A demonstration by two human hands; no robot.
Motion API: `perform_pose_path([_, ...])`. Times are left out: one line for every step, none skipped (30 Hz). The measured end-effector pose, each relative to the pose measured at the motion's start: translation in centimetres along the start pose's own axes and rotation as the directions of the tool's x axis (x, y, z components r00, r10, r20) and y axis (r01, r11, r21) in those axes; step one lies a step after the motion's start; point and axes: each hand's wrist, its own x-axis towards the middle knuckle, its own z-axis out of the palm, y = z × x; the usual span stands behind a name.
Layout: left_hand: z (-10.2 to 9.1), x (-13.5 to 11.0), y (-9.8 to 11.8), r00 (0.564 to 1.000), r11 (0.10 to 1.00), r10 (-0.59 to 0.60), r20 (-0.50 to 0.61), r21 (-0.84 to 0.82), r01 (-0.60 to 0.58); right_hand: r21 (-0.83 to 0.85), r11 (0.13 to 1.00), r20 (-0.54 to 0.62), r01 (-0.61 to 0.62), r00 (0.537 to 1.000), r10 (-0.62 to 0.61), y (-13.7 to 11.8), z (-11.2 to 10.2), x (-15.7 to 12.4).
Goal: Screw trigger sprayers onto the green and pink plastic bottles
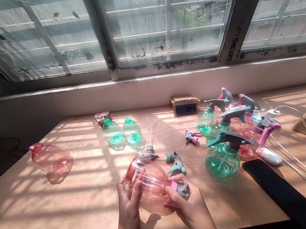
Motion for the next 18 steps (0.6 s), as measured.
perform_pose_path([0.04, -0.01, 0.04, 1.0, 1.0, 0.001, 0.002, -0.006, -0.001, -0.001, 1.0, 0.004, 0.005, 1.0, -0.005, 0.02, -0.01, 0.01])
perform_pose_path([0.09, -0.02, 0.1, 1.0, 1.0, 0.004, 0.006, -0.009, -0.004, 0.0, 1.0, 0.005, 0.01, 1.0, -0.01, 0.02, -0.01, 0.03])
perform_pose_path([0.13, -0.02, 0.17, 1.0, 1.0, 0.011, 0.011, -0.005, -0.011, 0.002, 1.0, 0.002, 0.012, 1.0, -0.012, 0.0, -0.02, 0.06])
perform_pose_path([0.14, 0.0, 0.23, 1.0, 1.0, 0.023, 0.021, 0.006, -0.023, 0.005, 1.0, -0.002, 0.011, 1.0, -0.011, -0.04, -0.02, 0.09])
perform_pose_path([0.12, 0.05, 0.27, 0.999, 0.999, 0.039, 0.035, 0.024, -0.04, 0.008, 1.0, -0.008, 0.008, 1.0, -0.008, -0.09, -0.01, 0.12])
perform_pose_path([0.07, 0.13, 0.3, 0.997, 0.997, 0.058, 0.049, 0.046, -0.061, 0.013, 1.0, -0.017, 0.006, 1.0, -0.006, -0.14, -0.01, 0.15])
perform_pose_path([-0.01, 0.22, 0.3, 0.995, 0.994, 0.078, 0.062, 0.067, -0.082, 0.018, 1.0, -0.027, 0.006, 1.0, -0.006, -0.18, 0.01, 0.19])
perform_pose_path([-0.11, 0.31, 0.28, 0.993, 0.991, 0.095, 0.069, 0.089, -0.101, 0.023, 1.0, -0.038, 0.008, 0.999, -0.007, -0.2, 0.02, 0.22])
perform_pose_path([-0.19, 0.39, 0.23, 0.992, 0.988, 0.104, 0.068, 0.11, -0.111, 0.028, 1.0, -0.046, 0.012, 0.999, -0.011, -0.19, 0.03, 0.26])
perform_pose_path([-0.25, 0.44, 0.18, 0.993, 0.985, 0.105, 0.06, 0.129, -0.112, 0.03, 0.999, -0.054, 0.019, 0.998, -0.017, -0.16, 0.03, 0.31])
perform_pose_path([-0.26, 0.45, 0.11, 0.994, 0.984, 0.1, 0.054, 0.143, -0.107, 0.029, 0.999, -0.063, 0.024, 0.998, -0.022, -0.11, 0.0, 0.35])
perform_pose_path([-0.23, 0.41, 0.03, 0.994, 0.984, 0.091, 0.054, 0.148, -0.098, 0.024, 0.999, -0.07, 0.027, 0.997, -0.025, -0.04, -0.06, 0.4])
perform_pose_path([-0.15, 0.33, -0.05, 0.995, 0.985, 0.081, 0.062, 0.147, -0.09, 0.017, 0.999, -0.079, 0.029, 0.996, -0.027, 0.04, -0.16, 0.45])
perform_pose_path([-0.03, 0.21, -0.14, 0.994, 0.986, 0.077, 0.076, 0.141, -0.087, 0.009, 1.0, -0.088, 0.029, 0.996, -0.029, 0.12, -0.29, 0.5])
perform_pose_path([0.1, 0.07, -0.23, 0.993, 0.987, 0.077, 0.093, 0.131, -0.089, -0.003, 1.0, -0.097, 0.028, 0.995, -0.028, 0.2, -0.44, 0.54])
perform_pose_path([0.22, -0.1, -0.31, 0.991, 0.988, 0.082, 0.107, 0.12, -0.095, -0.014, 1.0, -0.105, 0.026, 0.994, -0.028, 0.27, -0.61, 0.58])
perform_pose_path([0.33, -0.26, -0.36, 0.989, 0.989, 0.087, 0.115, 0.109, -0.1, -0.022, 0.999, -0.113, 0.026, 0.993, -0.029, 0.32, -0.77, 0.62])
perform_pose_path([0.4, -0.42, -0.38, 0.989, 0.99, 0.09, 0.12, 0.098, -0.102, -0.025, 0.999, -0.12, 0.029, 0.992, -0.032, 0.37, -0.91, 0.64])
